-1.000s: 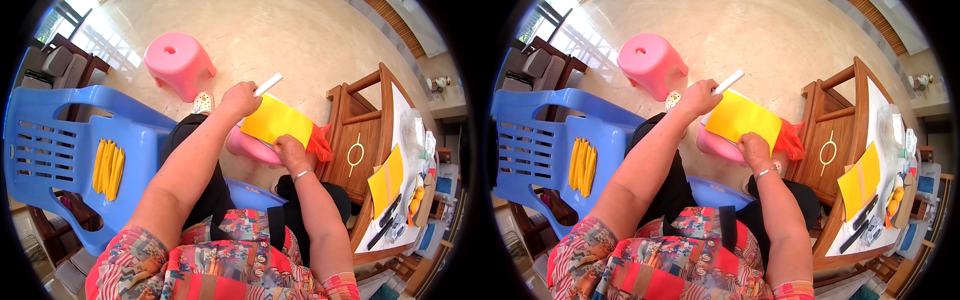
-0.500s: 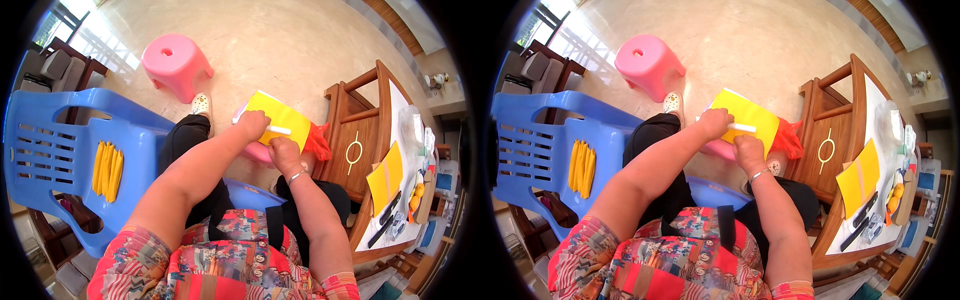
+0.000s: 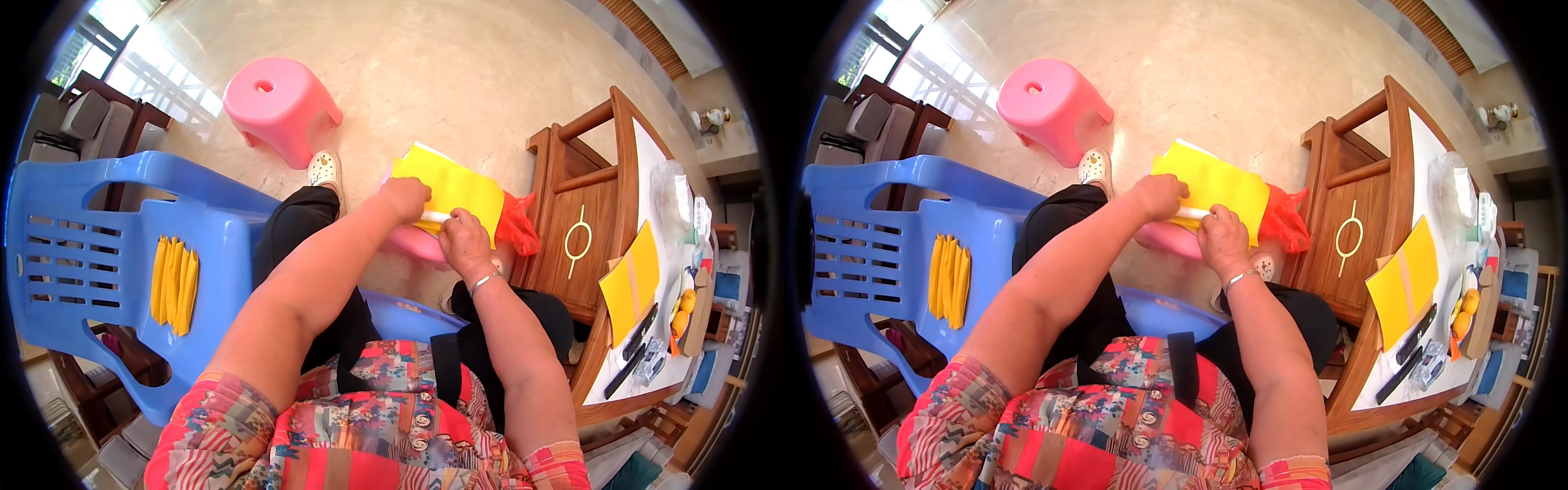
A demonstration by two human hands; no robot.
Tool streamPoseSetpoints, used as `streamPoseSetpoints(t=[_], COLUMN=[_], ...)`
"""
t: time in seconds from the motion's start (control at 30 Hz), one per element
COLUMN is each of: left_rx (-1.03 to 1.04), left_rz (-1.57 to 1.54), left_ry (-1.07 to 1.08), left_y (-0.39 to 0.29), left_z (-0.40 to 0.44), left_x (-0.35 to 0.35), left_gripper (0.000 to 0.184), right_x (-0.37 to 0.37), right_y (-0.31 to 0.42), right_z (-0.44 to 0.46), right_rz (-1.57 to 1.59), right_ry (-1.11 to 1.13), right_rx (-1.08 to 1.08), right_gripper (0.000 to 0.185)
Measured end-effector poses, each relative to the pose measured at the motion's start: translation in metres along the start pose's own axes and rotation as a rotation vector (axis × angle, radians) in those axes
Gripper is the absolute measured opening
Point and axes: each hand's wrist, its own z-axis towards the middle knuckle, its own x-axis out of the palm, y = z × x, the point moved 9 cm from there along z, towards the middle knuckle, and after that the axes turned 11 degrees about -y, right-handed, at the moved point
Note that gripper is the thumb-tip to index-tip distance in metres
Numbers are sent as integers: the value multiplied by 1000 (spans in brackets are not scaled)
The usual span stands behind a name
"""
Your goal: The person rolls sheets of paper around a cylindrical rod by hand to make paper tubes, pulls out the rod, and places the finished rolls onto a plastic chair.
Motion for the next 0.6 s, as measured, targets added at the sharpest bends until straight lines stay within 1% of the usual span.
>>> streamPoseSetpoints(t=[0.03,0.13,0.23,0.33,0.53,0.6], left_rx=[-41,-173,-240,-228,-254,-178], left_rz=[-8,-35,-74,-8,-31,-32], left_ry=[11,-114,-157,-115,3,25], left_y=[7,34,58,66,63,56], left_z=[1,-1,-6,-14,-22,-21], left_x=[-7,-44,-58,-61,-61,-52], left_gripper=[37,40,41,36,40,40], right_x=[1,5,7,8,7,10], right_y=[-2,-12,-20,-27,-39,-41], right_z=[1,1,5,13,21,24], right_rz=[14,65,95,94,110,97], right_ry=[23,51,75,155,285,296], right_rx=[28,102,132,185,240,223], right_gripper=[5,6,6,8,15,16])
